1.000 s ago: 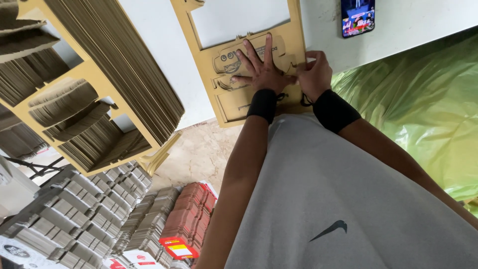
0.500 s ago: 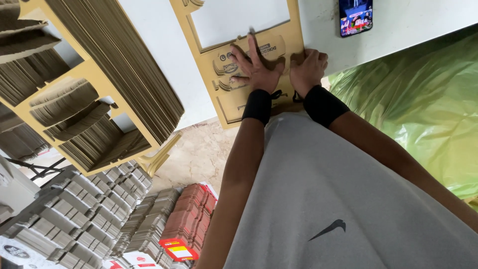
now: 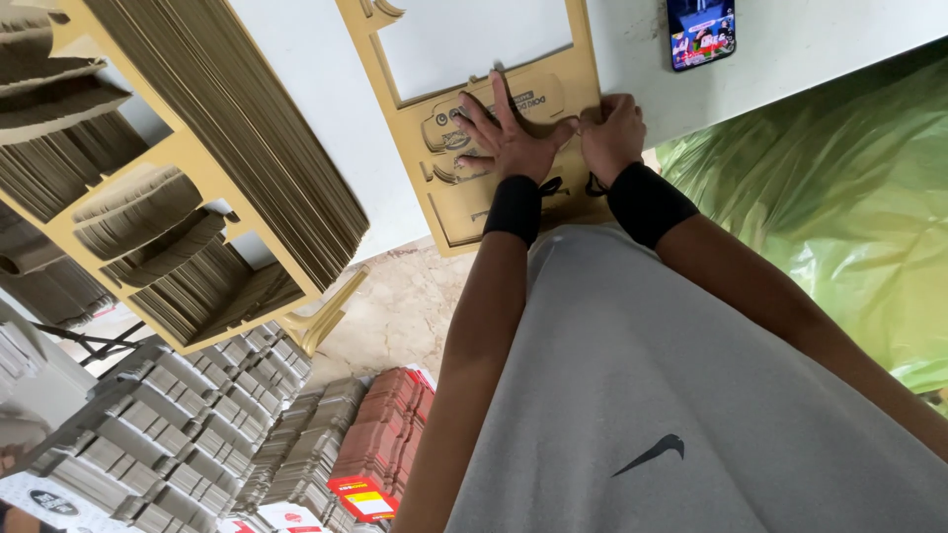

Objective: Folding flat cardboard cutouts into boxes and assembling them.

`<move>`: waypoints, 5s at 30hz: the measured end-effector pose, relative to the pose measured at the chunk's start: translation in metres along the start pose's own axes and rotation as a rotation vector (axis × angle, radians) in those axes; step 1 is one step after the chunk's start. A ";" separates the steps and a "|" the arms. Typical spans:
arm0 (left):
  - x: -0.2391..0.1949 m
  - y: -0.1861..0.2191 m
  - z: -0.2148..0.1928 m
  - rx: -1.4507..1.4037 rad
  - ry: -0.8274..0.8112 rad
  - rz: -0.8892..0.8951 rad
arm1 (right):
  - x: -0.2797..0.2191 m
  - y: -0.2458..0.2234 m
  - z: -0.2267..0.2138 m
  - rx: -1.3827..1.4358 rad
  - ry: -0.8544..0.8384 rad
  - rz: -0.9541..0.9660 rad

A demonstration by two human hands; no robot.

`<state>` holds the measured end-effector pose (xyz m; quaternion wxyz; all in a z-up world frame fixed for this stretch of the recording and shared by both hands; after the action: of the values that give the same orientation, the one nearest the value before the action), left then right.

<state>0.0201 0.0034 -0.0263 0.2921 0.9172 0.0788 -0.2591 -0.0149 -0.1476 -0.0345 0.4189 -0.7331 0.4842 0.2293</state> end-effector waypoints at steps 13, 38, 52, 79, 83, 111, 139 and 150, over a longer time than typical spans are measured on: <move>-0.020 0.032 -0.026 -0.111 -0.084 -0.106 | 0.006 0.023 -0.017 -0.021 -0.119 -0.024; -0.025 0.014 -0.032 -0.111 0.002 -0.040 | -0.005 0.033 -0.001 -0.185 0.141 -0.325; -0.019 0.020 -0.036 -0.055 -0.084 -0.052 | -0.002 0.031 -0.006 -0.121 0.155 -0.309; -0.022 -0.021 0.026 0.414 -0.254 0.179 | -0.037 0.034 0.021 0.619 -0.343 0.589; -0.022 -0.026 0.030 0.398 -0.075 0.246 | -0.042 0.031 0.024 0.488 -0.188 0.594; -0.007 -0.011 0.012 0.012 0.007 -0.019 | -0.035 0.028 0.007 0.439 -0.295 0.649; 0.000 0.004 0.003 0.072 -0.046 -0.078 | -0.018 0.035 -0.002 0.371 -0.403 0.729; -0.006 -0.003 -0.002 0.094 -0.243 -0.010 | -0.024 0.019 -0.009 -0.068 -0.544 0.295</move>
<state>0.0149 0.0073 -0.0228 0.2547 0.8914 0.0351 -0.3733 -0.0427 -0.1460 -0.0187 0.4705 -0.5805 0.4472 0.4916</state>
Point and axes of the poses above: each hand's wrist, its own x-axis towards the middle knuckle, its own z-axis out of the palm, y = z × x, the point moved 3 cm from there along x, towards the middle knuckle, and after that the axes turned 14 degrees about z, right-handed, at the moved point
